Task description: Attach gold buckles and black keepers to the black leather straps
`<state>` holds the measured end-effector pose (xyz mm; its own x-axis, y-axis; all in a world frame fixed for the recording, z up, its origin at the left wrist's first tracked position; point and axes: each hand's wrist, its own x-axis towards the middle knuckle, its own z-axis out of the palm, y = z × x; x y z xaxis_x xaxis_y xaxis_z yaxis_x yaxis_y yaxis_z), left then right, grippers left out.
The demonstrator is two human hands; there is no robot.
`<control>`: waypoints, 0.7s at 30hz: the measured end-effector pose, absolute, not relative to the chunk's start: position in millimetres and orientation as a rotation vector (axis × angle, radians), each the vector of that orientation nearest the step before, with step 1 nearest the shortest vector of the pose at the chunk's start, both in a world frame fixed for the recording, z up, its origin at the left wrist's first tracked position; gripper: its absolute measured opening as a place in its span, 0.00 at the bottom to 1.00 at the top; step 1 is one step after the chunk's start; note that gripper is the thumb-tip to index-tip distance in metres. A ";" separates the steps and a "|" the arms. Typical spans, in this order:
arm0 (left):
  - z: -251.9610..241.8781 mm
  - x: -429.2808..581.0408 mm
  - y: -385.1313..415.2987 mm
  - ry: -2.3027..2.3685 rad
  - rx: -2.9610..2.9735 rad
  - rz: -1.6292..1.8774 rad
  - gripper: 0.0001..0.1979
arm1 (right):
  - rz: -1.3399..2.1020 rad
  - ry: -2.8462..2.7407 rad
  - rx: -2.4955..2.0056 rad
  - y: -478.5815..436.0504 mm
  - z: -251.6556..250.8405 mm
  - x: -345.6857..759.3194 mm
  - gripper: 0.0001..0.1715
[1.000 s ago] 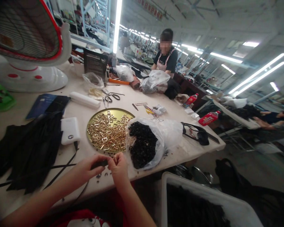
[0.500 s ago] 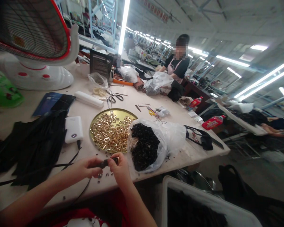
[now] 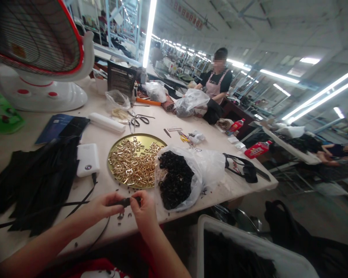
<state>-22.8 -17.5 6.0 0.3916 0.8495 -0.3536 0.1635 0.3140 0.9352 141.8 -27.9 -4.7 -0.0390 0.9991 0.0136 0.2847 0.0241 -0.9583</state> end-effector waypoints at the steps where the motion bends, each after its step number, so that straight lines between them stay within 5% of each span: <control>1: 5.1 -22.8 -17.5 1.117 1.188 0.598 0.11 | 1.047 -1.505 -1.394 -27.4 -3.7 142.2 0.04; 8: 5.4 -17.4 -16.1 1.144 1.291 0.565 0.09 | 1.442 -1.405 -1.312 -23.5 0.6 146.7 0.08; 21: 19.1 -22.7 -27.3 1.270 1.572 0.496 0.08 | 1.469 -1.486 -1.301 -37.0 -23.9 160.7 0.17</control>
